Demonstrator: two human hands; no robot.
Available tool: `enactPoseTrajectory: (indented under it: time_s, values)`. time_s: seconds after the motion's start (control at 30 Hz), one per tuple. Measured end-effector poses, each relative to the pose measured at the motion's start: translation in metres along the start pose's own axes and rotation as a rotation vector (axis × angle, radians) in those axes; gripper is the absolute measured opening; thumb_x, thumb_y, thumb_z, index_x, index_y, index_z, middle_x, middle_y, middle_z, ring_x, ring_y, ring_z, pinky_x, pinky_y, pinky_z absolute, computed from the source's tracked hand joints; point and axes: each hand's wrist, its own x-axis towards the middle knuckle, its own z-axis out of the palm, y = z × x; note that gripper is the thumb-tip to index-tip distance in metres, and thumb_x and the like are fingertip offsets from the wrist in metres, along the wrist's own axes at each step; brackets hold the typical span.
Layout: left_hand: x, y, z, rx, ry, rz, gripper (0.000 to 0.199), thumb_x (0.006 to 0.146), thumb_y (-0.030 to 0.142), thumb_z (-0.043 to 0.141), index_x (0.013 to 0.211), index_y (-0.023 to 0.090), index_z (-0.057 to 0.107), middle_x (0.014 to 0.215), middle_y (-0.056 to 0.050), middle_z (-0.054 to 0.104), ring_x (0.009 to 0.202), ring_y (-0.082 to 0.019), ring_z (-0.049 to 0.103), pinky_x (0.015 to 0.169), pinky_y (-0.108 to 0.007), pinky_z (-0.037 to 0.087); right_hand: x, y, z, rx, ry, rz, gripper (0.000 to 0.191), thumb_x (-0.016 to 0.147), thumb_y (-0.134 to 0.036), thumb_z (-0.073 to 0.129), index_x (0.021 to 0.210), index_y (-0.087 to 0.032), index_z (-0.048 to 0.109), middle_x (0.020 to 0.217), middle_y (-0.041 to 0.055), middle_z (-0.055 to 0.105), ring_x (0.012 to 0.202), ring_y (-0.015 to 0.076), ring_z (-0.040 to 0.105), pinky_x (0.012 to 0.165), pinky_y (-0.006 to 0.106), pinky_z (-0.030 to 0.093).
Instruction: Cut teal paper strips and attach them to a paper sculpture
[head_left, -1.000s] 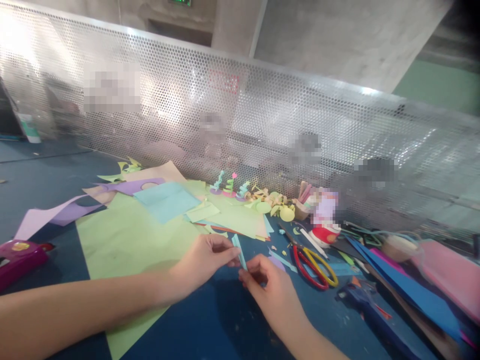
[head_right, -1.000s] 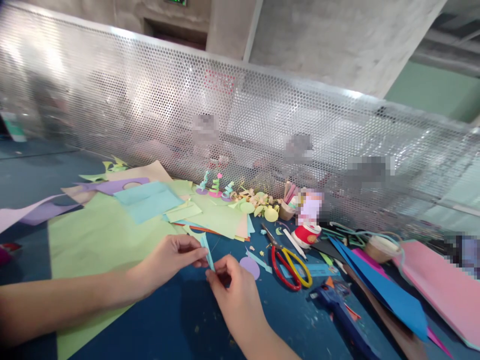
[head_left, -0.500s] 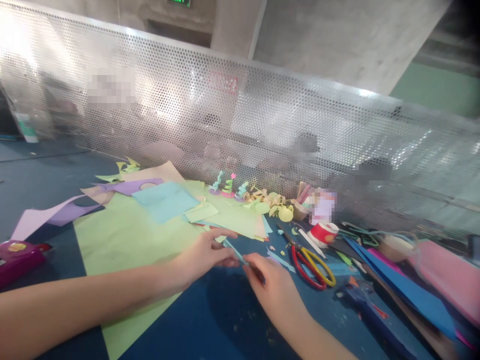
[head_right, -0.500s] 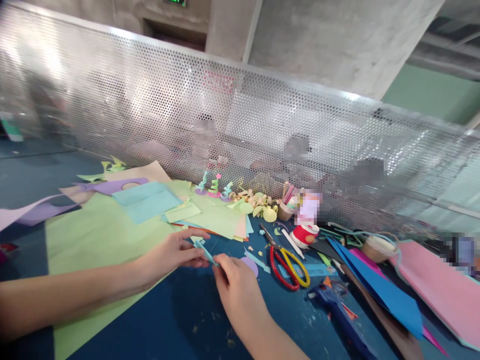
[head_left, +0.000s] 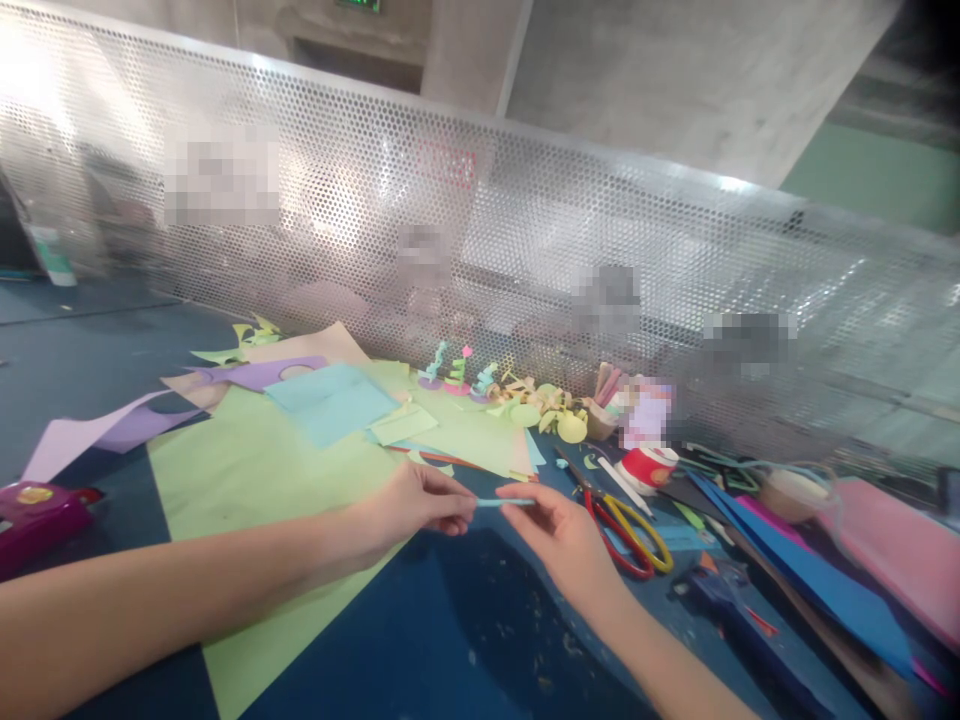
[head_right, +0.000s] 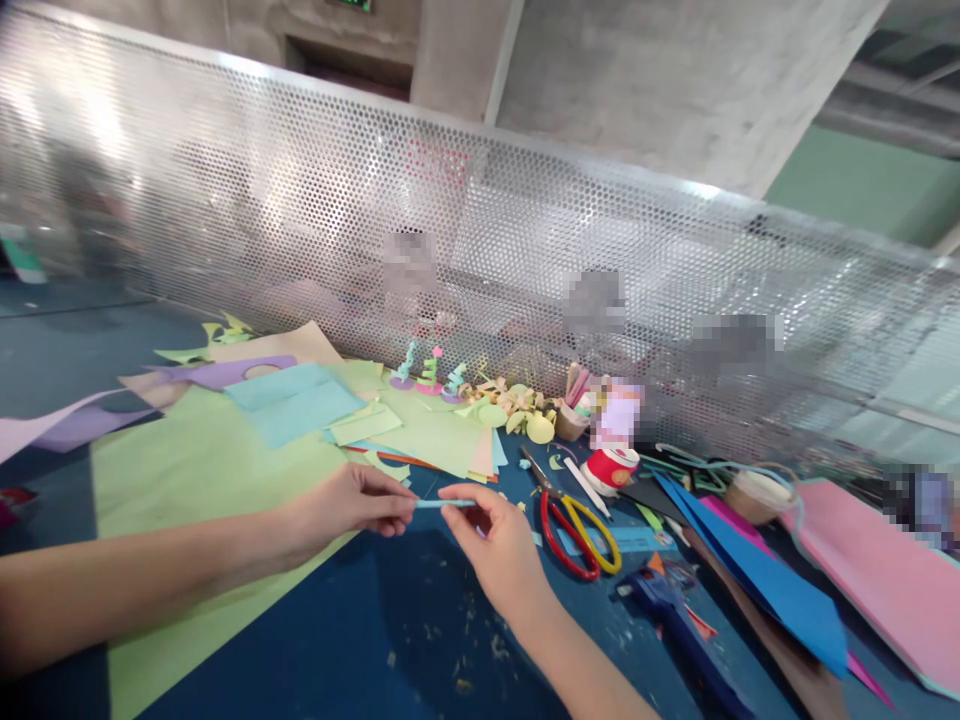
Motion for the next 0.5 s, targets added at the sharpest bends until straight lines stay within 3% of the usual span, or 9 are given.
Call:
enactPoseTrajectory:
  time_s: [0.1,0.23,0.37,0.5]
  values:
    - [-0.0032,-0.0002,0.0021,-0.089,-0.050,-0.093,0.026,0.066,0.036,0.071,0.073,0.011,0.070,0.075,-0.008,0.069,0.069,-0.015,0.065,0.067,-0.023,0.051,0.0000,-0.0029,0.0027,0.252,0.053,0.078,0.028,0.072,-0.037,0.065,0.095,-0.021,0.059,0.071,-0.0014,0.061,0.065,0.0138,0.055,0.061,0.024,0.043]
    - [-0.0069,0.0008,0.0055,-0.151,-0.063,-0.119,0.032,0.064,0.039,0.072,0.080,0.011,0.069,0.083,-0.010,0.070,0.077,-0.018,0.066,0.074,-0.024,0.051,0.0006,-0.0038,0.0057,0.496,0.055,0.123,0.028,0.070,-0.038,0.068,0.090,-0.020,0.061,0.073,-0.0010,0.058,0.068,0.0126,0.053,0.067,0.025,0.044]
    - [-0.0093,0.0004,0.0081,-0.163,-0.044,-0.112,0.031,0.063,0.038,0.073,0.078,0.011,0.069,0.081,-0.010,0.070,0.077,-0.019,0.067,0.076,-0.025,0.051,0.0008,-0.0018,0.0062,0.494,0.067,0.095,0.026,0.070,-0.039,0.069,0.086,-0.019,0.063,0.072,-0.0005,0.056,0.066,0.0123,0.051,0.064,0.023,0.043]
    - [-0.0097,-0.0013,0.0078,-0.165,-0.101,-0.109,0.028,0.066,0.037,0.071,0.076,0.012,0.069,0.079,-0.008,0.070,0.076,-0.017,0.066,0.071,-0.022,0.051,0.0001,-0.0018,0.0045,0.432,0.087,0.089,0.027,0.071,-0.041,0.067,0.085,-0.019,0.064,0.070,-0.0010,0.054,0.063,0.0120,0.048,0.057,0.022,0.039]
